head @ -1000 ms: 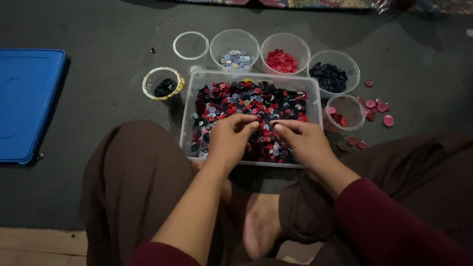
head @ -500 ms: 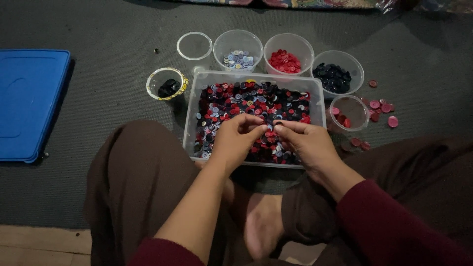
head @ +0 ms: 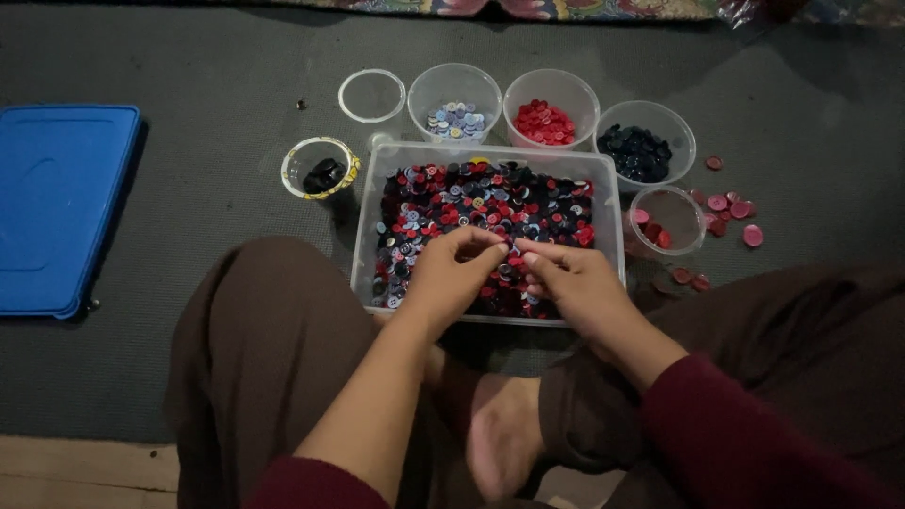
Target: Sorting buttons of different colors and sizes from a large bin into smaller plastic cups.
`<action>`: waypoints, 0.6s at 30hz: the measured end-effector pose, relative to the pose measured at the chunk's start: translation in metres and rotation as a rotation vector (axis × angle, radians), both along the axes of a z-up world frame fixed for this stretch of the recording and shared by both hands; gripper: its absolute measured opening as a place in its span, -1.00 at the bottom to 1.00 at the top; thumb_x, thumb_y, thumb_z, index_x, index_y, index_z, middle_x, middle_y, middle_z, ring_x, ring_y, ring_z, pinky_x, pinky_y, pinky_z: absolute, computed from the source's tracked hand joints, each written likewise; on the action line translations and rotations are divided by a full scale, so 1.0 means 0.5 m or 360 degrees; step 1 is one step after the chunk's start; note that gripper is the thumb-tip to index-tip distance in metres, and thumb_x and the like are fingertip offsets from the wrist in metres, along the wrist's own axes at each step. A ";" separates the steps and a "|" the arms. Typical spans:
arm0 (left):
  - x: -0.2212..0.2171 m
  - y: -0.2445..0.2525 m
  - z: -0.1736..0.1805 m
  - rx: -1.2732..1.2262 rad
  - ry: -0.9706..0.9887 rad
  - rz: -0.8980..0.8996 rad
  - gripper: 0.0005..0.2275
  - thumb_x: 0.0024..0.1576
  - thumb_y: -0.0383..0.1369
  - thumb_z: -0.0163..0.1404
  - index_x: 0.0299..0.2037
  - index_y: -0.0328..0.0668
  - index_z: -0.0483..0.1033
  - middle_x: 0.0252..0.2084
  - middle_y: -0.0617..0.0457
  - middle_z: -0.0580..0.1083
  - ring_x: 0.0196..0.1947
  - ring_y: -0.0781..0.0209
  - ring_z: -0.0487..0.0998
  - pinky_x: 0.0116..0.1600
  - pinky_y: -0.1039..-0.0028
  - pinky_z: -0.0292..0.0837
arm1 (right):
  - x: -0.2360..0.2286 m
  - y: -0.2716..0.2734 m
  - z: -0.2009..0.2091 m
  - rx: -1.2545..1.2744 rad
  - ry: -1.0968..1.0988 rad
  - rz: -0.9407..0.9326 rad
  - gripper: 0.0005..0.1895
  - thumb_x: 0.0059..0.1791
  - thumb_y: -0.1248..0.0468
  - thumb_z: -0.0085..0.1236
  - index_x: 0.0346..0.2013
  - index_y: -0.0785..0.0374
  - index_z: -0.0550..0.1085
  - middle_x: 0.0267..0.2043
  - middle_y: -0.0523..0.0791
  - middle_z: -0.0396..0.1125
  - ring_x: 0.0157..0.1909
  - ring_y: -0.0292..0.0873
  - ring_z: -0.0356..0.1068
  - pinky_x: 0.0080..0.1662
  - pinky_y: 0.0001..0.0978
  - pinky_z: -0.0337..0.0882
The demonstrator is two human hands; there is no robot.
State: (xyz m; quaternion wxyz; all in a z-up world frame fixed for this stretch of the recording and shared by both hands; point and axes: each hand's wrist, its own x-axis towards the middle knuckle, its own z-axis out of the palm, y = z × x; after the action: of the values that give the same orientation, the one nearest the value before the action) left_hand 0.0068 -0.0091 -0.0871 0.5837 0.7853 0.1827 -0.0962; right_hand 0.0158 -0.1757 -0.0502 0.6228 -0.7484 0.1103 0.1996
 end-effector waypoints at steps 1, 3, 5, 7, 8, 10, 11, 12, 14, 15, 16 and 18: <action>0.002 0.002 -0.007 0.0003 0.0000 -0.0002 -0.82 0.03 -0.16 0.19 -0.17 0.21 0.70 -0.25 0.20 0.67 -0.11 0.24 0.67 0.03 0.42 0.51 | -0.002 -0.001 0.002 0.0003 0.0000 -0.0002 -0.68 0.05 0.32 0.13 0.09 0.27 0.57 -0.27 0.08 0.48 -0.29 -0.18 0.47 -0.17 -0.38 0.57; 0.006 0.004 -0.021 0.0013 0.0047 -0.0004 -0.84 0.01 -0.15 0.19 -0.22 0.24 0.71 -0.32 0.26 0.65 -0.24 0.34 0.66 -0.03 0.46 0.51 | -0.007 -0.003 0.006 -0.0033 -0.0063 0.0031 -0.66 0.03 0.35 0.13 0.10 0.27 0.56 -0.28 0.08 0.49 -0.28 -0.21 0.47 -0.17 -0.42 0.56; 0.006 0.004 -0.013 -0.0024 0.0033 0.0010 -0.83 0.00 -0.20 0.19 -0.21 0.17 0.71 -0.34 0.20 0.64 -0.31 0.33 0.64 -0.11 0.47 0.50 | -0.008 -0.001 0.018 -0.0061 -0.0097 0.0046 -0.67 0.00 0.36 0.18 0.06 0.24 0.59 -0.27 0.09 0.50 -0.28 -0.18 0.50 -0.20 -0.41 0.57; 0.006 0.006 -0.013 -0.0060 0.0017 0.0025 -0.82 -0.01 -0.25 0.19 -0.21 0.10 0.71 -0.35 0.14 0.64 -0.38 0.32 0.61 -0.19 0.48 0.50 | -0.005 -0.001 0.018 -0.0089 -0.0132 0.0062 -0.68 -0.03 0.37 0.23 0.03 0.21 0.62 -0.27 0.11 0.51 -0.29 -0.15 0.52 -0.22 -0.39 0.58; 0.006 0.007 -0.016 -0.0090 0.0014 0.0032 -0.80 -0.03 -0.27 0.20 -0.19 0.07 0.70 -0.36 0.14 0.63 -0.41 0.33 0.59 -0.22 0.49 0.49 | -0.003 -0.003 0.013 -0.0050 -0.0146 0.0071 -0.63 -0.04 0.39 0.24 0.07 0.20 0.60 -0.26 0.09 0.49 -0.28 -0.15 0.52 -0.21 -0.38 0.58; 0.004 0.006 -0.007 -0.0116 0.0010 0.0037 -0.77 -0.04 -0.29 0.21 -0.16 0.04 0.69 -0.36 0.13 0.61 -0.43 0.34 0.57 -0.25 0.51 0.49 | 0.002 -0.007 0.002 -0.0006 -0.0161 0.0076 -0.59 -0.06 0.41 0.25 0.10 0.18 0.58 -0.26 0.07 0.47 -0.27 -0.16 0.52 -0.19 -0.37 0.58; 0.001 0.004 0.006 -0.0129 0.0009 0.0020 -0.77 -0.03 -0.30 0.18 -0.15 0.03 0.69 -0.35 0.13 0.61 -0.43 0.35 0.57 -0.24 0.52 0.48 | 0.003 -0.008 -0.004 -0.0012 -0.0170 0.0083 -0.59 -0.06 0.41 0.26 0.10 0.19 0.59 -0.25 0.06 0.48 -0.27 -0.17 0.52 -0.19 -0.38 0.58; -0.002 0.001 0.018 -0.0143 0.0008 0.0004 -0.77 -0.01 -0.32 0.16 -0.13 0.03 0.69 -0.34 0.12 0.61 -0.42 0.36 0.56 -0.24 0.53 0.48 | 0.004 -0.010 -0.010 -0.0019 -0.0178 0.0091 -0.59 -0.07 0.40 0.27 0.09 0.20 0.59 -0.25 0.05 0.48 -0.27 -0.19 0.52 -0.19 -0.40 0.58; -0.001 0.003 0.014 -0.0135 0.0013 -0.0017 -0.75 -0.01 -0.32 0.16 -0.11 0.05 0.68 -0.32 0.12 0.63 -0.40 0.35 0.58 -0.21 0.52 0.49 | 0.005 -0.015 -0.011 -0.0044 -0.0190 0.0093 -0.63 -0.06 0.39 0.27 0.05 0.22 0.60 -0.26 0.07 0.50 -0.29 -0.15 0.54 -0.21 -0.38 0.58; 0.000 0.004 0.013 -0.0129 0.0019 -0.0034 -0.74 -0.01 -0.31 0.17 -0.09 0.08 0.68 -0.29 0.13 0.64 -0.37 0.33 0.59 -0.18 0.50 0.51 | 0.005 -0.018 -0.011 -0.0072 -0.0202 0.0099 -0.68 -0.05 0.39 0.28 0.01 0.24 0.62 -0.26 0.09 0.51 -0.31 -0.11 0.55 -0.23 -0.36 0.58; -0.001 0.005 0.013 -0.0125 0.0018 -0.0039 -0.74 -0.01 -0.31 0.17 -0.09 0.08 0.68 -0.29 0.13 0.64 -0.37 0.33 0.59 -0.18 0.50 0.51 | 0.000 -0.016 0.000 -0.0069 -0.0203 0.0094 -0.68 -0.05 0.39 0.28 0.01 0.24 0.62 -0.26 0.09 0.51 -0.31 -0.11 0.55 -0.23 -0.36 0.58; -0.006 0.007 0.015 -0.0193 -0.0003 -0.0043 -0.67 -0.01 -0.34 0.18 0.00 0.11 0.65 -0.24 0.12 0.65 -0.26 0.29 0.62 -0.03 0.45 0.53 | -0.010 -0.013 0.021 -0.0089 -0.0175 0.0035 -0.71 -0.07 0.38 0.28 -0.05 0.28 0.64 -0.29 0.11 0.52 -0.28 -0.14 0.51 -0.23 -0.38 0.55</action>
State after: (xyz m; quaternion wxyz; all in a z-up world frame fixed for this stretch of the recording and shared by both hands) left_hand 0.0037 -0.0056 -0.0799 0.6289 0.7510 0.1655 -0.1143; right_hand 0.0108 -0.1823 -0.0395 0.6046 -0.7765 0.0731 0.1619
